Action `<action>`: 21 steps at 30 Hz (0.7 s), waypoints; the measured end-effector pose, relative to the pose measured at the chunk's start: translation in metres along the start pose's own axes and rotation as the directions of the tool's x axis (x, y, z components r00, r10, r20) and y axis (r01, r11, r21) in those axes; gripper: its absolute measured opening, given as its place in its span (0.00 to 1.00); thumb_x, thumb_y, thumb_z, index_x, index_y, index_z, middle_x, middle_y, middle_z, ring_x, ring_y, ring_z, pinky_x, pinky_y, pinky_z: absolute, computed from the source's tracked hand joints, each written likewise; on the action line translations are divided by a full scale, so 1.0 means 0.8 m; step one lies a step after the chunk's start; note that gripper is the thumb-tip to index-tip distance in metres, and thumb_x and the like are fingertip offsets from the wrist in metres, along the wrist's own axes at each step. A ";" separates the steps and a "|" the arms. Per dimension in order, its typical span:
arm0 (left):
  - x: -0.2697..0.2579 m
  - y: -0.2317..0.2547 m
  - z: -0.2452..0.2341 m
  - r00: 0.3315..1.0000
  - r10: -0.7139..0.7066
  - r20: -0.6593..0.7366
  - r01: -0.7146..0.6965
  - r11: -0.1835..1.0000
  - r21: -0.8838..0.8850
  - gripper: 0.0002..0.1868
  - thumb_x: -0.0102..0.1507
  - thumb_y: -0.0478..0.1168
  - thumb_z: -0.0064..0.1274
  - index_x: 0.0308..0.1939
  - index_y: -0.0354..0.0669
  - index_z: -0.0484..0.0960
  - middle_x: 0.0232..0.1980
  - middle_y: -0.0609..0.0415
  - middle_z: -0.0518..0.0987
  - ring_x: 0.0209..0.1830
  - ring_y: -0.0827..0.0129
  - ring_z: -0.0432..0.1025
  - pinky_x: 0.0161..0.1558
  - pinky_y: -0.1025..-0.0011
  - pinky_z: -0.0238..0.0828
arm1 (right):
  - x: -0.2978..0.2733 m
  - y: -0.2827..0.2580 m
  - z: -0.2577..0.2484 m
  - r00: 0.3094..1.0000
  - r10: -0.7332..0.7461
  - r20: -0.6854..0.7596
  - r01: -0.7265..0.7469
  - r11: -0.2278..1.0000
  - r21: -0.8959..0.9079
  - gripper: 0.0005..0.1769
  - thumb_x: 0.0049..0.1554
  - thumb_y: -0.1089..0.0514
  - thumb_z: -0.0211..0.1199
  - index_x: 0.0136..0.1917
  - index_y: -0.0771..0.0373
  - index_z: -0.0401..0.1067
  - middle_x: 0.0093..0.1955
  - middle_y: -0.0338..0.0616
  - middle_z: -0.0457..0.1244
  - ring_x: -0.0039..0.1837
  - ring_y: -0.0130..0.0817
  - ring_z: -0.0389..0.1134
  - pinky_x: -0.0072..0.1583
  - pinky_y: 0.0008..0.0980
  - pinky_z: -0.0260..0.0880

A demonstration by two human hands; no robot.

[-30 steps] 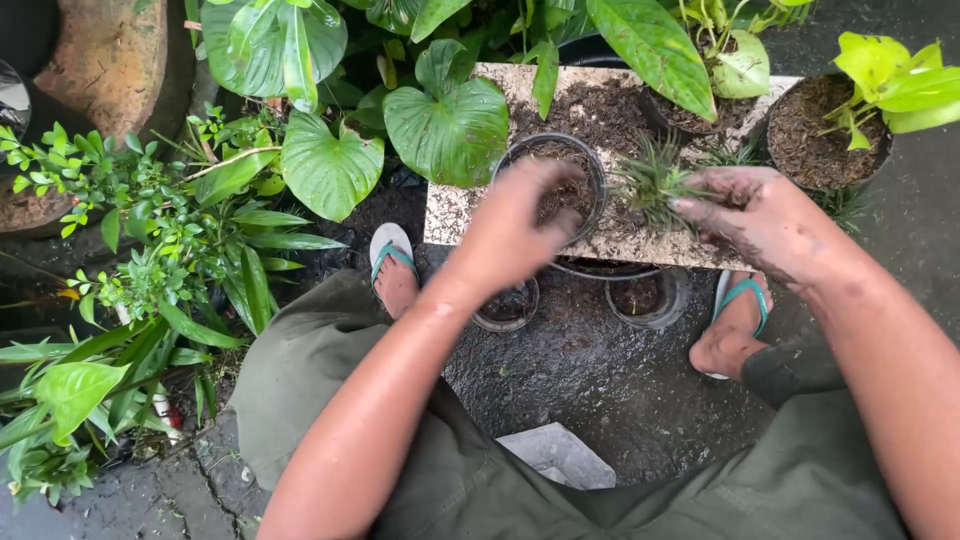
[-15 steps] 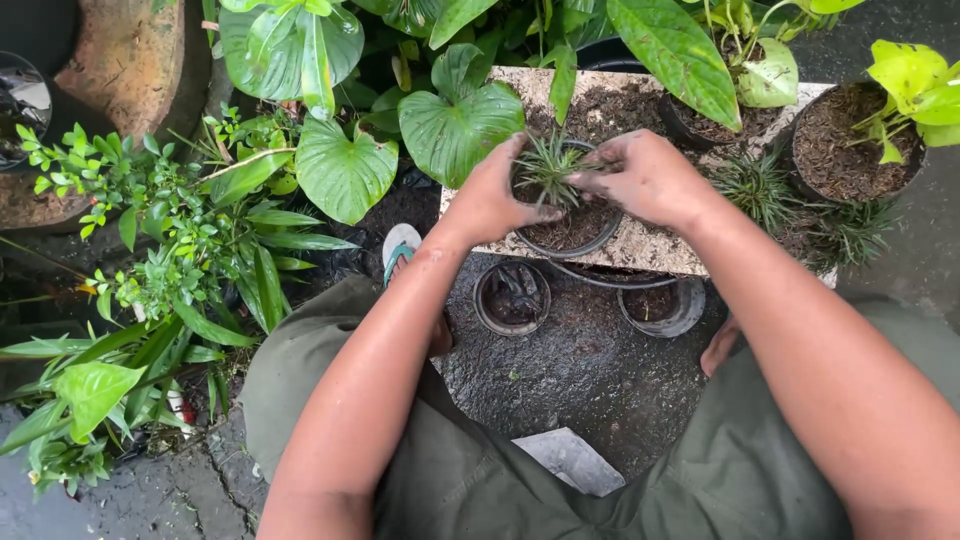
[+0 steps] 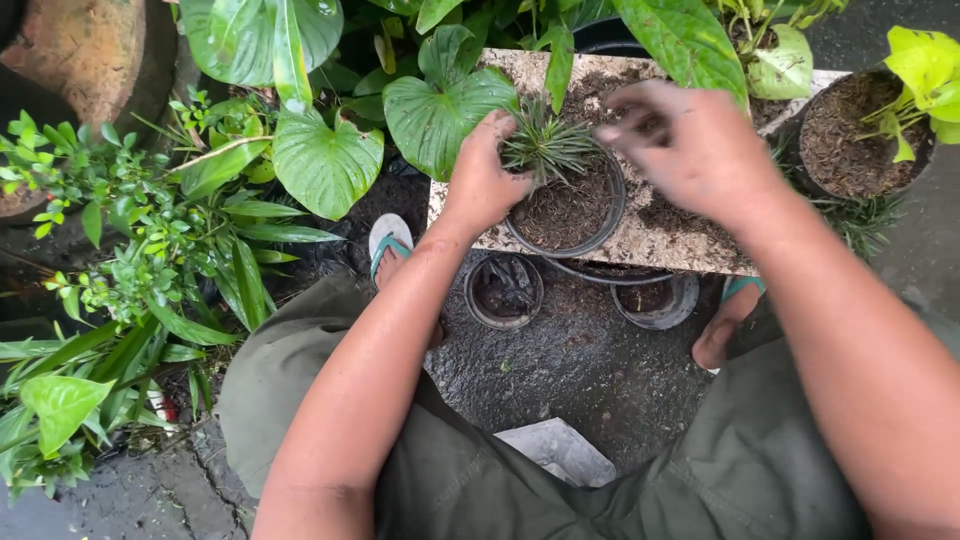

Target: The person is removing various small plants from their nursery pots and arranging them with soil on a board.

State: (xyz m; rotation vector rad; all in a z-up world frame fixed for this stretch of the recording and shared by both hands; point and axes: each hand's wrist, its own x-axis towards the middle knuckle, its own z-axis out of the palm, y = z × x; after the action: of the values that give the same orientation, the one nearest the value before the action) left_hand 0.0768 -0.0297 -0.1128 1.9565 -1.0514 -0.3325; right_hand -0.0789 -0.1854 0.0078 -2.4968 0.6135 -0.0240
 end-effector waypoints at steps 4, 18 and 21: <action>-0.007 0.000 0.006 1.000 -0.018 0.005 0.018 1.000 -0.005 0.33 0.45 0.30 0.68 0.54 0.25 0.78 0.68 0.34 0.70 0.68 0.46 0.67 0.69 0.62 0.65 | -0.042 0.063 -0.039 0.996 0.031 -0.078 -0.043 0.987 -0.152 0.20 0.64 0.53 0.67 0.67 0.64 0.76 0.51 0.56 0.70 0.44 0.47 0.72 0.47 0.46 0.73; -0.020 0.014 0.001 0.999 -0.020 -0.030 0.023 0.995 0.093 0.26 0.47 0.27 0.64 0.50 0.28 0.81 0.58 0.46 0.75 0.56 0.56 0.73 0.60 0.67 0.71 | -0.090 0.173 0.003 0.924 0.363 0.118 -0.120 0.570 -0.813 0.50 0.52 0.36 0.64 0.84 0.46 0.54 0.44 0.48 0.75 0.40 0.44 0.79 0.40 0.38 0.80; -0.013 0.018 -0.009 1.000 -0.003 0.027 0.001 0.995 0.103 0.25 0.49 0.29 0.64 0.51 0.27 0.81 0.53 0.46 0.79 0.51 0.56 0.76 0.57 0.67 0.72 | -0.082 0.174 0.016 0.939 0.327 0.102 -0.168 0.699 -0.696 0.46 0.55 0.47 0.66 0.82 0.59 0.55 0.41 0.55 0.73 0.38 0.51 0.77 0.41 0.43 0.79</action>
State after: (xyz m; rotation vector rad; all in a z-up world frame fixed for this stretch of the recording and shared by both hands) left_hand 0.0663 -0.0214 -0.0987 2.0496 -1.1031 -0.3121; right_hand -0.1943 -0.2530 -0.0694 -3.0132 1.0031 0.7012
